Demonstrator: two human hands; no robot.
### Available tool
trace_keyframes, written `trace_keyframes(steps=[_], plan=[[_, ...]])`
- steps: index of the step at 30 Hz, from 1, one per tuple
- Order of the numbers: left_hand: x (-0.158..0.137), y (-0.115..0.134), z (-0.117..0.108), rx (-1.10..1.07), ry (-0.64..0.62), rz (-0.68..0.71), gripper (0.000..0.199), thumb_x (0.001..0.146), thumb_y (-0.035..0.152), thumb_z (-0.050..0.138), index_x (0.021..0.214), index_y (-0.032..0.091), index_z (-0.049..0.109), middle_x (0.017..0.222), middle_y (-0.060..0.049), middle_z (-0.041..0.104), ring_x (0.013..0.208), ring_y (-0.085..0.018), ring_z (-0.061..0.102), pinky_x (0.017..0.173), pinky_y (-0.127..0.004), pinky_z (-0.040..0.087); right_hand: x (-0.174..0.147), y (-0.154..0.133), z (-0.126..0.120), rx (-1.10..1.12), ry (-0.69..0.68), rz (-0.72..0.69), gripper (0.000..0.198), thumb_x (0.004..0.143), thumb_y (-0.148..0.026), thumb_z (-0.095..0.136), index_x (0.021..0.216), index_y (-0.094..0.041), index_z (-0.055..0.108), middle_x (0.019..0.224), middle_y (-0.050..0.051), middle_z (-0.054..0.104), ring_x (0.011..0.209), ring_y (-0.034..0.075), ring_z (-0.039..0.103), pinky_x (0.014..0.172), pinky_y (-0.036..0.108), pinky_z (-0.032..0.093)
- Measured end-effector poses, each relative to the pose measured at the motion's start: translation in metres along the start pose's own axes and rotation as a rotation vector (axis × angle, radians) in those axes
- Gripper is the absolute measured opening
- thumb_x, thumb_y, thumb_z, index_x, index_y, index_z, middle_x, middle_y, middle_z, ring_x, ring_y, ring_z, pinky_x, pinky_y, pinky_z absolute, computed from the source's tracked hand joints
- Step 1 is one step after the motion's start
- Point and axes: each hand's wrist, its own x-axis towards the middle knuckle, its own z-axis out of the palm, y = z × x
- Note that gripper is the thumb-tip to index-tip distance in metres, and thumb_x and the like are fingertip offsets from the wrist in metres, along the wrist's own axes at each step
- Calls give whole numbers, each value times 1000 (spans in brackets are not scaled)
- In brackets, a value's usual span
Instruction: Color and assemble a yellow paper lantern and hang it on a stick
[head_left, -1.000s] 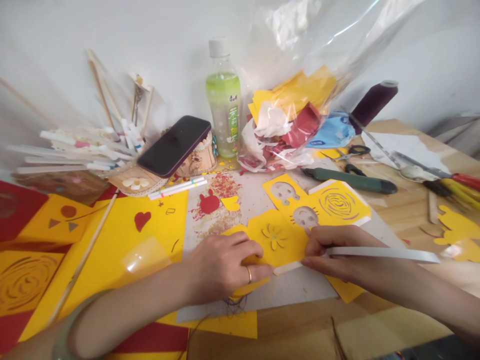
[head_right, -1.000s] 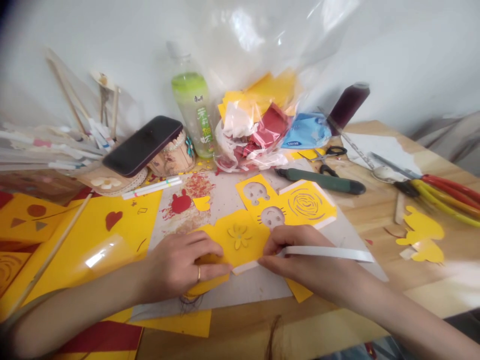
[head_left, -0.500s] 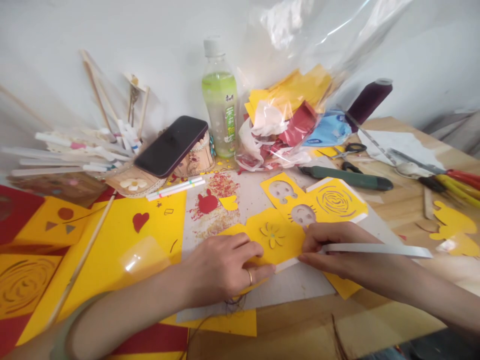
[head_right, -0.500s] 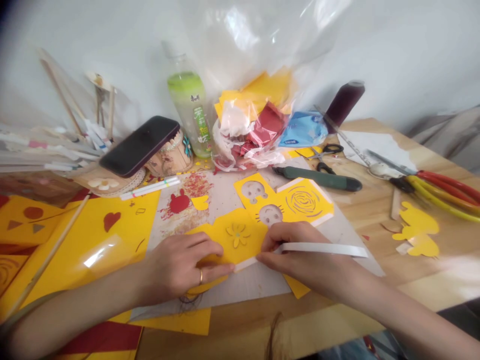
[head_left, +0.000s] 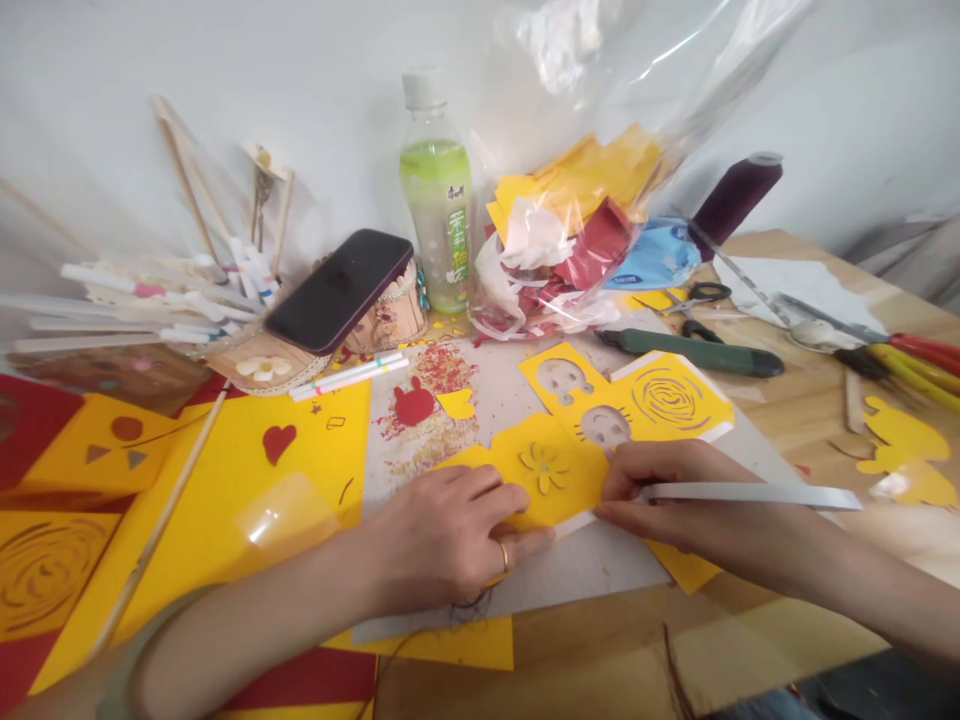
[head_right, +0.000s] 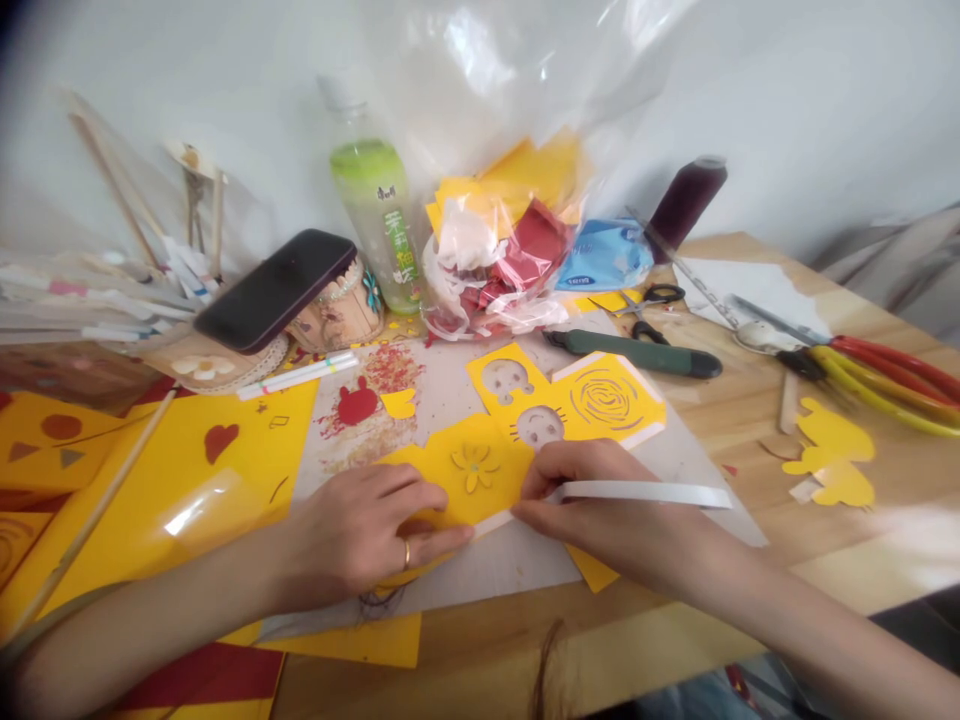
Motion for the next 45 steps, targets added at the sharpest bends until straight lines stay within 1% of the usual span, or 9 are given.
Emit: trace_keyframes(steps=[3,8,13,16,23,30,36,40,45], plan=[[-2,-1,0,38,-36,85,9,88,28,52,86,23,59,75,3,59,69,-13,51,53,-26,38,0,-1,0,-8,-6,6,19,75,-30,54,59,-20,57,62,0,61,61,15,56,54,25,41],[-3,-1,3,41,-62,25,19,90,32,48,80,19,59,73,1,56,68,-13,50,56,-26,40,-1,0,1,-10,10,-13,19,75,-30,53,59,-21,58,63,1,63,61,16,57,54,26,42],[-1,-4,-2,19,-132,96,14,90,28,47,94,22,59,76,0,57,69,-12,50,57,-24,41,-3,4,1,-55,36,-71,21,78,-34,52,63,-23,60,66,2,65,62,17,59,54,27,43],[-2,-4,-4,6,-143,75,15,91,29,47,98,23,59,78,-1,57,71,-13,50,59,-25,42,-6,6,0,-139,53,-133,22,79,-38,52,66,-24,63,71,3,66,64,18,60,55,28,43],[-1,-3,-5,-12,-207,43,19,91,31,46,107,26,56,83,-1,58,76,-15,51,60,-26,42,-5,8,-6,-236,83,-18,16,75,-35,53,67,-26,64,70,0,66,63,18,59,53,28,39],[-1,-2,-3,3,-165,27,19,92,33,44,93,22,59,82,0,58,73,-14,51,59,-27,40,0,11,-9,-300,59,-110,19,78,-30,50,64,-22,58,65,0,63,59,15,56,52,27,37],[2,0,-6,24,-178,34,14,91,31,46,92,25,58,81,3,58,73,-13,50,59,-26,39,2,17,-3,-397,70,-156,20,79,-22,45,61,-21,53,61,-1,59,54,14,51,50,26,32],[3,0,-7,38,-169,22,19,92,33,43,88,23,58,79,2,56,71,-13,50,58,-25,39,2,18,-3,-388,73,-168,21,80,-23,46,61,-20,53,61,-1,59,55,14,52,51,26,33],[3,-2,-10,14,-209,57,22,94,30,39,92,24,60,83,2,59,74,-14,50,57,-26,39,3,17,-2,-395,76,-158,20,80,-22,48,60,-20,53,61,-1,59,56,14,52,52,26,34]])
